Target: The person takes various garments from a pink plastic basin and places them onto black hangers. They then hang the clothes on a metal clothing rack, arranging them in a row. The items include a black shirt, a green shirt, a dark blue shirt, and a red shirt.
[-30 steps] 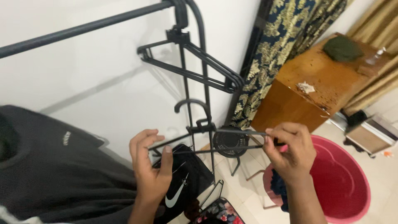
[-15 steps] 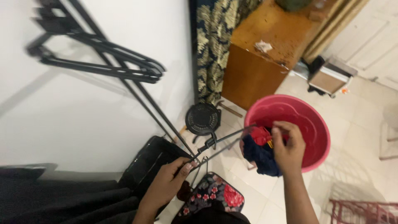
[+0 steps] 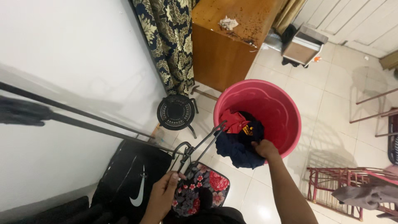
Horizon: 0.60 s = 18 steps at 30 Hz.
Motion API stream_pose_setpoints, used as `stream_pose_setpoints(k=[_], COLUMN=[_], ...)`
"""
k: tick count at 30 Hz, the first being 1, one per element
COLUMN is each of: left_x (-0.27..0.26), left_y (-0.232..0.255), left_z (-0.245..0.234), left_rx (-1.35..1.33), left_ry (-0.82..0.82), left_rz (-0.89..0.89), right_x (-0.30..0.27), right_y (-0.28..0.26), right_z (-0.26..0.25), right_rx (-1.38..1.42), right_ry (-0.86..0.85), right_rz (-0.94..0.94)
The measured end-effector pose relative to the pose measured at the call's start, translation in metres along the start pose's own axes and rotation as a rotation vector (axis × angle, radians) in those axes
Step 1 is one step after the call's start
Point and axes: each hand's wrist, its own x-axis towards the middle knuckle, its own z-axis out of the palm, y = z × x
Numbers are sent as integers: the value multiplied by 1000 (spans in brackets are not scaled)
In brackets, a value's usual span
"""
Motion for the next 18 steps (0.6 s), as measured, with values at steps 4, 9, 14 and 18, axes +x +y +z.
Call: stream_pose_setpoints(k=[4, 9, 14, 18], left_x=[10, 14, 15, 18], left_y=[2, 12, 14, 2], left_z=[16, 23, 22, 29], left_rx=[-24, 0, -133, -154], left_ry=[2, 14, 55, 184], left_rz=[75, 215, 117, 291], right_x=[20, 32, 9, -65], right_y=[-17, -34, -27, -38], right_z=[10, 4, -36, -92], right_rx=[-206, -77, 1024, 1443], right_ry=[-312, -229, -143, -136], right_rz=[-54, -163, -65, -268])
